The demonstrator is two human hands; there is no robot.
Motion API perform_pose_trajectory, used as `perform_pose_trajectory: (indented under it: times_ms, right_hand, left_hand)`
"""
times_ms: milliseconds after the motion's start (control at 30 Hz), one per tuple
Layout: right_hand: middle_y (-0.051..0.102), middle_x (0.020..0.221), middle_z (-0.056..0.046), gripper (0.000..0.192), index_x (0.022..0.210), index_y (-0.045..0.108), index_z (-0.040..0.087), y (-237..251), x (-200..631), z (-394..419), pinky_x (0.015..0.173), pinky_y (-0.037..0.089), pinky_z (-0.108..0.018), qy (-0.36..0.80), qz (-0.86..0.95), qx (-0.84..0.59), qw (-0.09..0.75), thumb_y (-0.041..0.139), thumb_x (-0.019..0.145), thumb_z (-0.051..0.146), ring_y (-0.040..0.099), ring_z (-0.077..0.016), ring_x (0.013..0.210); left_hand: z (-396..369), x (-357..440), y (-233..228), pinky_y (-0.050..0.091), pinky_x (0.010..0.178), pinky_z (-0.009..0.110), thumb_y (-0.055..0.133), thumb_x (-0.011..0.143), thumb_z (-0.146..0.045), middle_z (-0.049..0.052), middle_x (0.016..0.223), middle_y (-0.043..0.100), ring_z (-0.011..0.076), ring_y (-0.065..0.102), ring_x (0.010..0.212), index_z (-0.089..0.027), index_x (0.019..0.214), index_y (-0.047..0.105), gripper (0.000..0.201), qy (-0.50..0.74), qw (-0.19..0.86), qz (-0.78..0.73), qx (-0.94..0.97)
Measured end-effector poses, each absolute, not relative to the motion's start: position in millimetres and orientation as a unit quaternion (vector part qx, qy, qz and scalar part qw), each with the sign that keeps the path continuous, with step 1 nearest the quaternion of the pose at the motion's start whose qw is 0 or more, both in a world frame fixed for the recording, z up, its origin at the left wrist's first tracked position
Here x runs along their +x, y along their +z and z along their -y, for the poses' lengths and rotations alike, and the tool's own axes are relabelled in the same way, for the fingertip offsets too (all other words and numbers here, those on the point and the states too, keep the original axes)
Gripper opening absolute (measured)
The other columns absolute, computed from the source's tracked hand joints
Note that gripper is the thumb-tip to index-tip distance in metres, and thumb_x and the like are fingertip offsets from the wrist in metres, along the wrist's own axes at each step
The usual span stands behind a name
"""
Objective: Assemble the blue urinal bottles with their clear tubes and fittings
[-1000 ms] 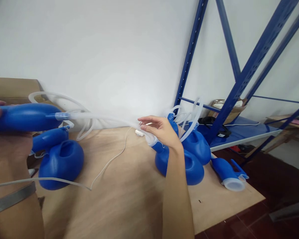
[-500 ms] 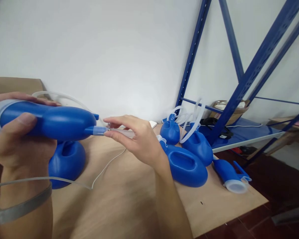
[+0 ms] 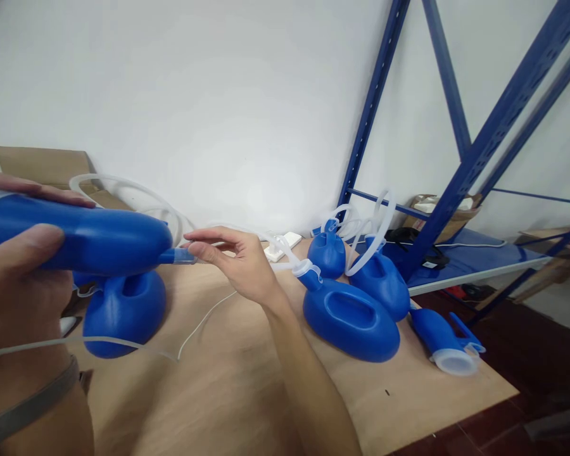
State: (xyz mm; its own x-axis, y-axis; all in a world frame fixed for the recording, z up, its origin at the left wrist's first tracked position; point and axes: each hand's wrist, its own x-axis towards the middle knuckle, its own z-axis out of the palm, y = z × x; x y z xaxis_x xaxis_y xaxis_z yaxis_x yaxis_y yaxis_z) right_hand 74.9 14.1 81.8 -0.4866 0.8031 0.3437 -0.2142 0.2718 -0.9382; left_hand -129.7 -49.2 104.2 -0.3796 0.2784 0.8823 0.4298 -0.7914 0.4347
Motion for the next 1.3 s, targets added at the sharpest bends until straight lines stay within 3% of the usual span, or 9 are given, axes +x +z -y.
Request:
perform_pose_trajectory:
  times_ms: [167, 467, 733, 1000, 1167, 1300]
  right_hand:
    - [0.078, 0.097, -0.002, 0.043, 0.095, 0.075, 0.016, 82, 77, -16, 0.083, 0.061, -0.009, 0.567, 0.628, -0.237, 0.477, 0.081, 0.065, 0.047, 0.072, 0.0004, 0.088]
    - [0.078, 0.089, -0.002, 0.038, 0.084, 0.078, 0.016, 80, 74, -12, 0.076, 0.061, -0.009, 0.544, 0.597, -0.263, 0.527, 0.084, 0.061, 0.045, 0.073, -0.0023, 0.082]
    - [0.079, 0.091, -0.003, 0.036, 0.083, 0.079, 0.015, 82, 70, -5, 0.081, 0.063, -0.013, 0.518, 0.601, -0.293, 0.534, 0.081, 0.066, 0.047, 0.073, -0.0037, 0.083]
    - [0.078, 0.092, 0.000, 0.030, 0.083, 0.080, 0.022, 71, 61, 2, 0.089, 0.063, -0.021, 0.380, 0.621, -0.289, 0.622, 0.075, 0.072, 0.049, 0.073, -0.0041, 0.087]
    - [0.078, 0.091, 0.002, 0.021, 0.084, 0.079, 0.025, 64, 56, 1, 0.088, 0.063, -0.022, 0.320, 0.610, -0.264, 0.675, 0.074, 0.075, 0.043, 0.072, -0.0029, 0.086]
    - [0.078, 0.092, 0.000, 0.026, 0.085, 0.079, 0.023, 63, 54, 0, 0.092, 0.064, -0.024, 0.309, 0.587, -0.291, 0.689, 0.072, 0.075, 0.047, 0.072, -0.0047, 0.087]
  left_hand:
    - [38, -122, 104, 0.055, 0.078, 0.044, 0.077, 0.060, -0.016, 0.003, 0.086, 0.067, 0.0248, 0.067, 0.080, -0.021, 0.094, 0.071, 0.035, -0.780, 0.029, 0.254, -0.571]
    - [37, -123, 102, 0.054, 0.078, 0.045, 0.080, 0.062, -0.017, 0.004, 0.087, 0.068, 0.0255, 0.067, 0.081, -0.021, 0.096, 0.072, 0.035, -0.762, 0.021, 0.269, -0.589]
    - [37, -126, 100, 0.054, 0.080, 0.046, 0.083, 0.060, -0.020, 0.006, 0.089, 0.067, 0.0272, 0.067, 0.084, -0.021, 0.097, 0.070, 0.039, -0.751, 0.050, 0.277, -0.598]
    - [41, -122, 103, 0.056, 0.080, 0.040, 0.083, 0.062, -0.017, 0.002, 0.089, 0.068, 0.0215, 0.068, 0.083, -0.021, 0.096, 0.070, 0.036, -0.764, 0.038, 0.298, -0.571]
    - [42, -113, 103, 0.057, 0.073, 0.033, 0.086, 0.064, -0.021, 0.003, 0.087, 0.067, 0.0181, 0.067, 0.080, -0.019, 0.089, 0.070, 0.030, -0.795, -0.022, 0.364, -0.485]
    - [41, -109, 102, 0.055, 0.069, 0.029, 0.089, 0.064, -0.028, 0.003, 0.092, 0.067, 0.0166, 0.067, 0.081, -0.018, 0.089, 0.071, 0.033, -0.788, -0.011, 0.419, -0.451]
